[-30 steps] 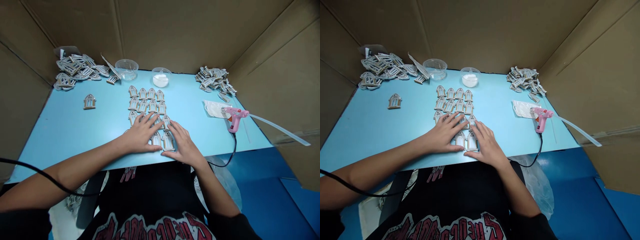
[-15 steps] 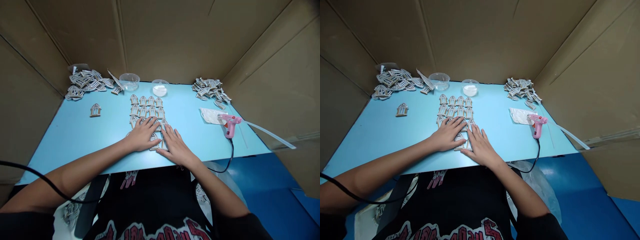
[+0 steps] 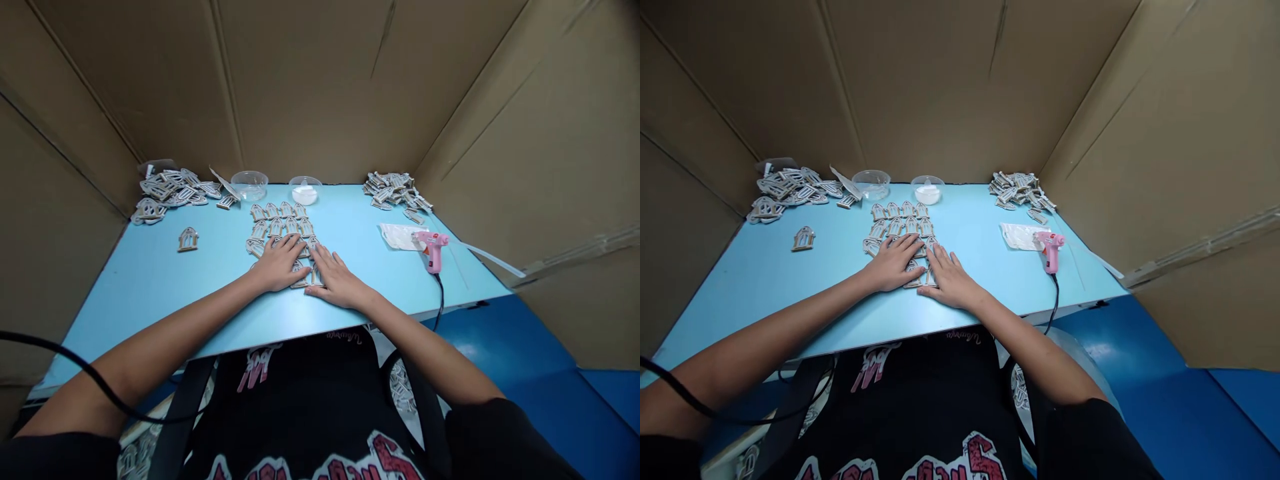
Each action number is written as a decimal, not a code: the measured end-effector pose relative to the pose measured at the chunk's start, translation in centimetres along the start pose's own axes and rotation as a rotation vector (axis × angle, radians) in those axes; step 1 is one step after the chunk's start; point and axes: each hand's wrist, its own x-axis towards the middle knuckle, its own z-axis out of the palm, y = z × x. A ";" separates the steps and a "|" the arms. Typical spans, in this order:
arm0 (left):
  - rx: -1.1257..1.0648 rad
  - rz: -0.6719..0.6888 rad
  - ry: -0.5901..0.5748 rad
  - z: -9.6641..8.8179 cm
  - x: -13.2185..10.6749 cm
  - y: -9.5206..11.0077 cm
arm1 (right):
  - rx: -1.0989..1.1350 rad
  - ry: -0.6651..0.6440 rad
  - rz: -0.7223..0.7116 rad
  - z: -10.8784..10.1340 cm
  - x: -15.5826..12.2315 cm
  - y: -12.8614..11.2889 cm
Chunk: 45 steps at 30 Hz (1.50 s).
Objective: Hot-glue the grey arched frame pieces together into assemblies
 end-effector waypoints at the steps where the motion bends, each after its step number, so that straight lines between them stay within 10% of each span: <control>1: 0.005 -0.001 0.020 0.0 -0.1 0.0 | 0.012 0.032 -0.012 -0.1 -0.6 0.1; 10: 0.019 0.085 0.205 -1.5 -1.8 1.6 | -0.004 0.793 -0.054 -1.5 -12.0 4.3; 15: 0.061 0.278 0.146 -0.2 -2.2 2.9 | -0.032 1.013 0.638 -2.4 -16.9 7.7; 19: 0.086 0.339 0.074 0.6 -2.1 2.8 | -0.010 1.096 0.873 -3.6 -18.2 10.7; 30: 0.096 0.348 0.058 0.2 -1.8 2.0 | 0.089 0.807 0.909 -6.5 -12.8 18.7; 45: 0.049 0.324 0.135 0.8 -1.7 0.7 | -0.044 0.635 0.854 -7.7 -11.4 19.7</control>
